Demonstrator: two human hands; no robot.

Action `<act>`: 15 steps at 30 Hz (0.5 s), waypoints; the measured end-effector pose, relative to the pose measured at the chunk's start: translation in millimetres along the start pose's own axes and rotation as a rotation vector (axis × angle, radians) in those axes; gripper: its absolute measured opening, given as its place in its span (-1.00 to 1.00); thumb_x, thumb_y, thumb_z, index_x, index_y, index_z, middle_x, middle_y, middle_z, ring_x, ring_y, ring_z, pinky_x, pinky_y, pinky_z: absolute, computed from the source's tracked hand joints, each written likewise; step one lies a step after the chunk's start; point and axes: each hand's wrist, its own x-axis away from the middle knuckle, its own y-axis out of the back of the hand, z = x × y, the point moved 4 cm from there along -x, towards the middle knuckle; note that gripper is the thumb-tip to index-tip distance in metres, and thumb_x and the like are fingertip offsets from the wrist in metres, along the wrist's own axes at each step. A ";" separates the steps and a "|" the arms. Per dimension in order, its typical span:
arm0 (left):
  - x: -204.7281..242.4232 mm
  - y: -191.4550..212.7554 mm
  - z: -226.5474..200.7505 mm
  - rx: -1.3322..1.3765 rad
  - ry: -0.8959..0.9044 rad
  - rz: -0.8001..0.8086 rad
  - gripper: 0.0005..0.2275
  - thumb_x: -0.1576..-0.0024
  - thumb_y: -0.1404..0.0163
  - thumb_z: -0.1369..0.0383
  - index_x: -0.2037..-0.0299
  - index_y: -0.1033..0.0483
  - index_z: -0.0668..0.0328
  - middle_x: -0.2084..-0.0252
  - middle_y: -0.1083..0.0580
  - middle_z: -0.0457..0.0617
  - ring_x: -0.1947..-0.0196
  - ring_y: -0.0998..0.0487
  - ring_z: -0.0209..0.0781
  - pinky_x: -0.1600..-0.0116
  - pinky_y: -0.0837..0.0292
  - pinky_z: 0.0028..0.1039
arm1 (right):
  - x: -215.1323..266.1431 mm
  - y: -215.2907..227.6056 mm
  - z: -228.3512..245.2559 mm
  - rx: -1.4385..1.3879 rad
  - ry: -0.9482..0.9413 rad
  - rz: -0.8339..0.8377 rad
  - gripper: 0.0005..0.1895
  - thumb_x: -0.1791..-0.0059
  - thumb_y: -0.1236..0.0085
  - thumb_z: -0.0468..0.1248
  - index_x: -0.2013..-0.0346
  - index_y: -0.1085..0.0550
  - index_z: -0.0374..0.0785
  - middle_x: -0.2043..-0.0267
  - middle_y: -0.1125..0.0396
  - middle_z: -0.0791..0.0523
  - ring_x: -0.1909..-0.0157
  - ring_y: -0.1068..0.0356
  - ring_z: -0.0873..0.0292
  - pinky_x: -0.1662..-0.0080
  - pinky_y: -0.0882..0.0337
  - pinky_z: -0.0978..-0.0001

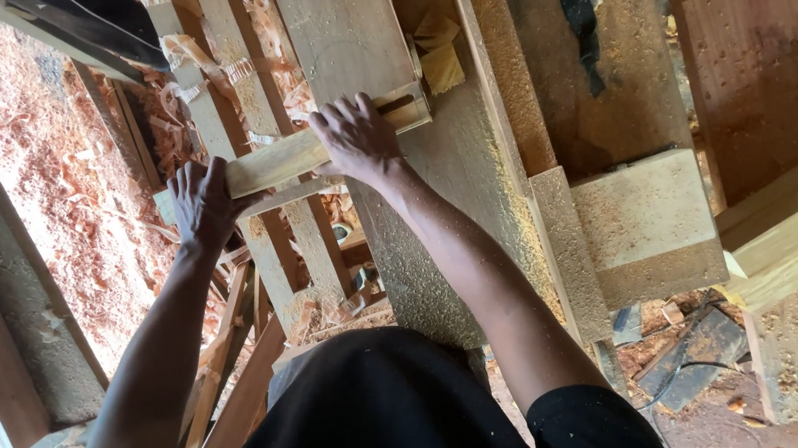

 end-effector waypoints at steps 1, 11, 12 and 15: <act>-1.3 0.2 1.0 -0.001 0.000 -0.002 -0.38 0.12 -0.29 -0.16 0.13 -0.38 0.16 0.22 -0.33 0.16 0.12 -0.44 0.28 -0.04 -0.35 -0.01 | -1.2 -1.4 -0.9 0.001 0.001 -0.002 -0.25 0.26 -0.35 0.36 0.11 -0.45 -0.14 0.21 -0.37 0.10 0.10 -0.39 0.06 0.06 -0.25 0.10; -11.5 8.5 -3.5 0.001 0.007 0.010 -0.37 0.14 -0.29 -0.16 0.14 -0.37 0.17 0.23 -0.34 0.17 0.13 -0.44 0.29 -0.02 -0.35 -0.02 | -7.9 1.0 -4.6 0.001 0.010 -0.032 -0.27 0.28 -0.35 0.35 0.15 -0.45 -0.12 0.22 -0.37 0.11 0.11 -0.40 0.07 0.07 -0.26 0.11; -11.8 8.3 -3.6 0.001 0.007 0.012 -0.38 0.13 -0.29 -0.16 0.15 -0.37 0.17 0.24 -0.34 0.16 0.13 -0.44 0.29 -0.02 -0.36 -0.03 | -8.0 -0.3 -4.5 0.011 0.014 -0.052 -0.25 0.32 -0.37 0.36 0.15 -0.45 -0.12 0.22 -0.37 0.11 0.12 -0.39 0.07 0.08 -0.26 0.11; -14.9 8.6 -3.1 -0.020 -0.007 0.005 -0.36 0.14 -0.29 -0.17 0.15 -0.38 0.18 0.24 -0.34 0.17 0.15 -0.45 0.29 0.01 -0.39 -0.05 | -9.5 1.7 -5.6 -0.016 0.020 -0.020 -0.26 0.27 -0.35 0.36 0.13 -0.45 -0.13 0.22 -0.37 0.11 0.11 -0.39 0.08 0.07 -0.27 0.12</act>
